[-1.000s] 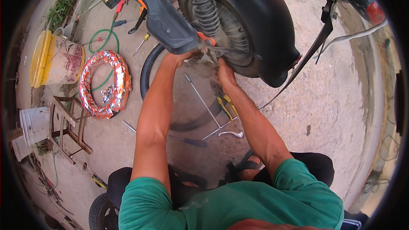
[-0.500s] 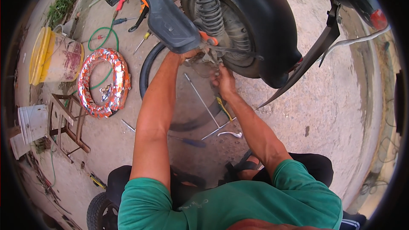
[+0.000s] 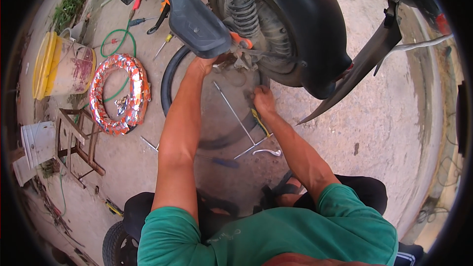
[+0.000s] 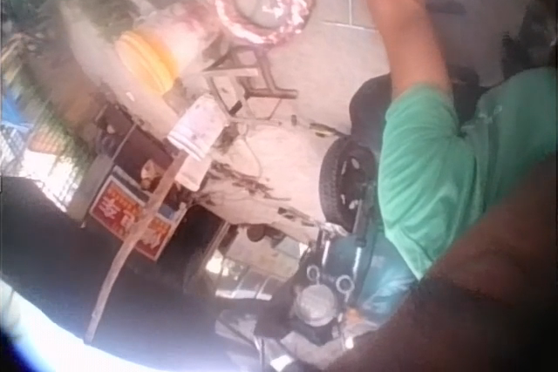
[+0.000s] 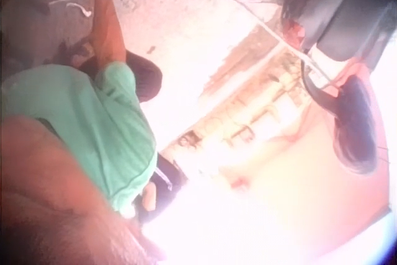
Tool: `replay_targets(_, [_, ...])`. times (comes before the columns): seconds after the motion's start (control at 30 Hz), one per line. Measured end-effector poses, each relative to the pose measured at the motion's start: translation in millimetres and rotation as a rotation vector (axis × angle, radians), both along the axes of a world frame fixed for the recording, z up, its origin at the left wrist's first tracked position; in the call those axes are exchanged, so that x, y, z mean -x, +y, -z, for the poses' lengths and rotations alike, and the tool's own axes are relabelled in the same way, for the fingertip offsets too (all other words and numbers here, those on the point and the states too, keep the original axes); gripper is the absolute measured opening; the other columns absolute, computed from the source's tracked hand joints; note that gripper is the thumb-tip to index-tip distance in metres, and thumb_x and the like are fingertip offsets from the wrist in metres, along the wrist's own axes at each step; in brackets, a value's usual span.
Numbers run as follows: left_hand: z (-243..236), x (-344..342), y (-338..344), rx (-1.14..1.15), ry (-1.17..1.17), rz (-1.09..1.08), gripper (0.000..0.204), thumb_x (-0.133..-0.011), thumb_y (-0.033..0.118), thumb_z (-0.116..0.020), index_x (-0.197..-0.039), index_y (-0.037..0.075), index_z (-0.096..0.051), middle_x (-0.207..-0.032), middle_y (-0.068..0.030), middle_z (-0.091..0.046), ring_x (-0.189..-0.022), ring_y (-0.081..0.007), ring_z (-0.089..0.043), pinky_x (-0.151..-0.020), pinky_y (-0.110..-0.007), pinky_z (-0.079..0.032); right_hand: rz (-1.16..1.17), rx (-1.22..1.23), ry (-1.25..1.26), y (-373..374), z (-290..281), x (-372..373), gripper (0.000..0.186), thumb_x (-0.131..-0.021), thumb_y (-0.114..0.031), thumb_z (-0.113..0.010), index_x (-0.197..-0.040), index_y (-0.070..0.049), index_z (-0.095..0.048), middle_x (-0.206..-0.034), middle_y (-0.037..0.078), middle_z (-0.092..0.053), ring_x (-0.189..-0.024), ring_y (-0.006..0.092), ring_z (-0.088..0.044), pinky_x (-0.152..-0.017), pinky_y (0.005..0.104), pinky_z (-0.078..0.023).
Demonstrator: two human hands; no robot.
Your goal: The person works on a motorcycle wheel, using pliers to manipulate components and a T-handle socket wrench to tighten bolts on the hub assembly while sitting on the ground.
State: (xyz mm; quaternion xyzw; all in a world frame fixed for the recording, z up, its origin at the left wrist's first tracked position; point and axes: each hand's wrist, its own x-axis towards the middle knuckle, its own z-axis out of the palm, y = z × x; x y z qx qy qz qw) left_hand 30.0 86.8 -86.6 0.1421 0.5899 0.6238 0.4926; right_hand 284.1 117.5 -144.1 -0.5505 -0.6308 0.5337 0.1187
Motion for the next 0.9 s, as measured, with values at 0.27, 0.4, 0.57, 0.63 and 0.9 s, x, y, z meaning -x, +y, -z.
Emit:
replay_targets(0.27, [-0.2, 3.6, 3.4, 0.063, -0.154, 0.052, 0.044, -0.093, 0.034, -0.07, -0.131, 0.014, -0.062, -0.127, -0.0046, -0.062, -0.112, -0.0186, -0.06, -0.096, -0.036, -0.047, -0.14, 0.038, -0.04, -22.3, -34.3, -0.6, 0.035, -0.09, -0.032, -0.056, -0.105, -0.003, -0.069, -0.096, 0.021, -0.073, -0.091, 0.0333, -0.072, -0.082, 0.0424, -0.053])
replay_targets(0.4, [9.0, 2.5, 7.1, -0.051, 0.098, 0.0, 0.053, -0.092, 0.038, -0.069, -0.135, 0.01, -0.059, -0.132, -0.0091, -0.061, -0.123, -0.0253, -0.056, -0.103, -0.036, -0.044, -0.215, -0.061, -0.02, -38.0, -60.4, 2.0, 0.036, -0.087, -0.027, -0.061, -0.115, -0.005, -0.067, -0.102, 0.018, -0.073, -0.094, 0.0329, -0.072, -0.083, 0.0408, -0.055])
replay_targets(0.57, [10.2, -4.1, 13.8, 0.092, 0.716, 0.032, 0.047, -0.098, 0.037, -0.059, -0.138, 0.011, -0.054, -0.132, -0.0085, -0.06, -0.125, -0.0244, -0.055, -0.104, -0.037, -0.045, -0.23, -0.228, -0.131, -15.8, -39.4, -14.8, 0.04, -0.084, -0.026, -0.064, -0.118, -0.006, -0.067, -0.108, 0.02, -0.072, -0.1, 0.0347, -0.07, -0.088, 0.0411, -0.054])
replay_targets(0.63, [4.2, -4.3, 14.8, 0.127, 0.962, 0.213, 0.049, -0.099, 0.036, -0.056, -0.139, 0.009, -0.052, -0.139, -0.0125, -0.058, -0.13, -0.0283, -0.052, -0.11, -0.037, -0.039, -0.221, -0.287, -0.149, -12.0, -34.9, -16.9, 0.04, -0.084, -0.027, -0.065, -0.119, -0.007, -0.067, -0.109, 0.02, -0.071, -0.102, 0.0353, -0.069, -0.089, 0.0413, -0.054])
replay_targets(0.9, [-15.8, -14.6, 9.4, 0.239, 0.918, 0.236, 0.051, -0.09, 0.04, -0.055, -0.131, 0.011, -0.061, -0.133, -0.0184, -0.061, -0.123, -0.0357, -0.058, -0.104, -0.045, -0.047, -0.336, -0.374, -0.497, -39.0, -57.7, -28.6, 0.043, -0.082, -0.03, -0.067, -0.116, -0.003, -0.066, -0.111, 0.022, -0.068, -0.106, 0.0383, -0.065, -0.092, 0.0447, -0.051])
